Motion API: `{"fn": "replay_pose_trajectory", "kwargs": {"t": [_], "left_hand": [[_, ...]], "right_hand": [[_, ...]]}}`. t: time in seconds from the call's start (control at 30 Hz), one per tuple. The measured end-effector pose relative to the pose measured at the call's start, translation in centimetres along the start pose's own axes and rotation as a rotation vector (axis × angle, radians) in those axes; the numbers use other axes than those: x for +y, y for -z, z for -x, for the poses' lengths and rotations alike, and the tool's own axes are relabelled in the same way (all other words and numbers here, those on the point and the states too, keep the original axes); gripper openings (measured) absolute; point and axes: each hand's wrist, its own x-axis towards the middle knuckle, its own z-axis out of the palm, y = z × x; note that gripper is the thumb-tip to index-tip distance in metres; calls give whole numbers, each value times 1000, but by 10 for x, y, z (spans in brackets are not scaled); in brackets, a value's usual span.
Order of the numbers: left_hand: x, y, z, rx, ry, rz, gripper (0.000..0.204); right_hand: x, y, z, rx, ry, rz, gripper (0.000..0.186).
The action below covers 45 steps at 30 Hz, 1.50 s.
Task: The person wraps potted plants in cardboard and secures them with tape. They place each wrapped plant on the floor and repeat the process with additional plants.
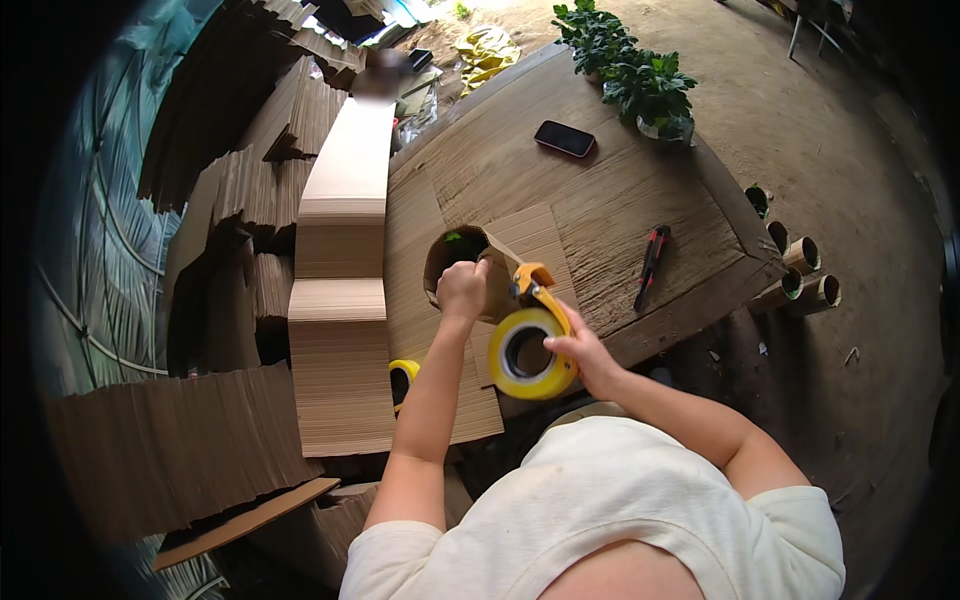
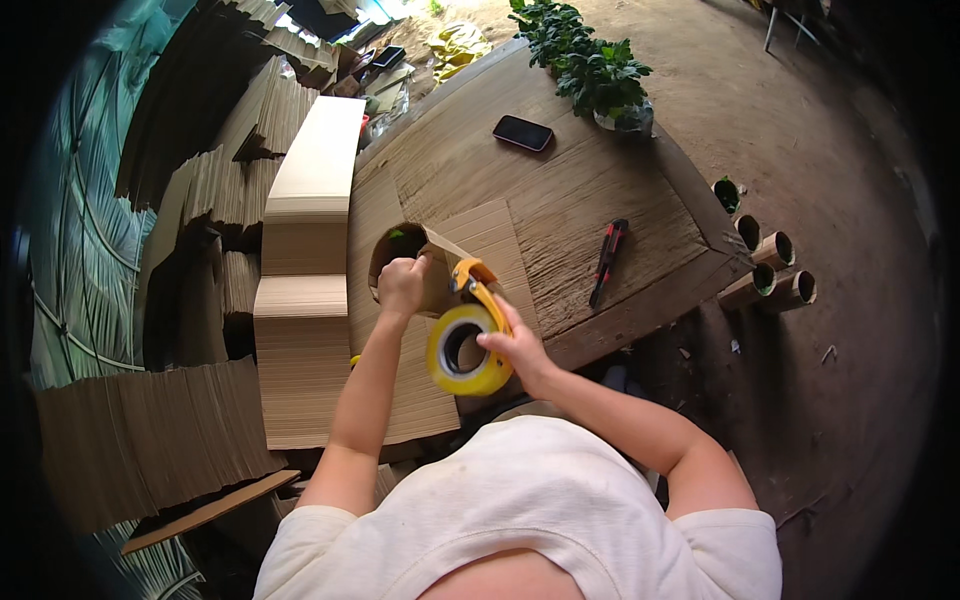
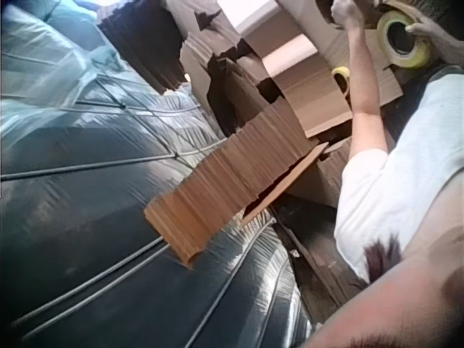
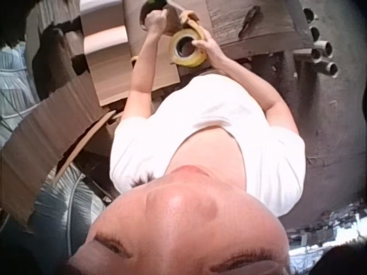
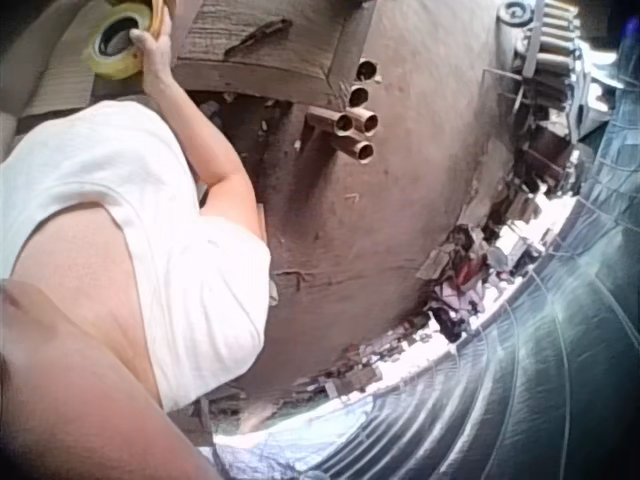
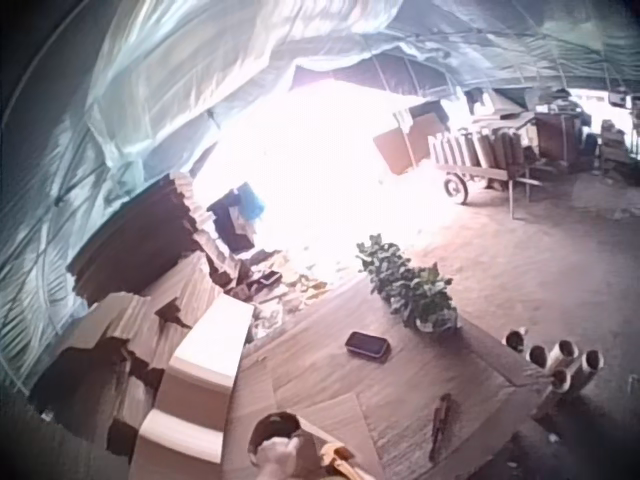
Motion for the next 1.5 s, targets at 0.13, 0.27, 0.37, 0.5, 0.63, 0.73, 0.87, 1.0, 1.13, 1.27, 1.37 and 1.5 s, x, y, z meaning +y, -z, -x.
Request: {"fn": "replay_pose_trajectory", "kwargs": {"t": [0.13, 0.27, 0.37, 0.5, 0.63, 0.73, 0.87, 1.0, 1.13, 1.27, 1.37, 1.5], "left_hand": [[-17, -5, 9, 69, 86, 74, 49], [-26, -4, 25, 129, 163, 104, 56], [-30, 8, 41, 120, 109, 176, 59], [-49, 16, 55, 191, -422, 26, 56], [-55, -5, 40, 84, -244, 66, 49], [-34, -13, 18, 134, -59, 132, 49], [6, -13, 7, 49, 119, 183, 45], [2, -7, -1, 40, 202, 202, 43], [8, -8, 4, 68, 200, 202, 42], [15, -11, 19, 105, 203, 203, 42], [17, -13, 24, 120, 237, 195, 43], [65, -29, 45, 97, 64, 166, 44]], "right_hand": [[21, -21, 17, -38, -29, 91, 82], [9, -32, 4, -38, -175, 169, 81], [4, -21, -6, -70, -208, 107, 77], [-23, 1, -22, -190, -292, 131, 66], [-32, 3, -33, -215, -299, 196, 61], [-32, 12, -33, -166, -240, 172, 70], [4, 0, -8, 5, 33, 93, 86], [35, -8, 45, -43, 48, 260, 85], [35, -24, 62, -156, -167, 383, 83], [26, -23, 32, -138, -282, 481, 77], [18, -20, -6, -133, -245, 626, 68], [52, -25, -55, -480, 365, 1385, 51]]}}
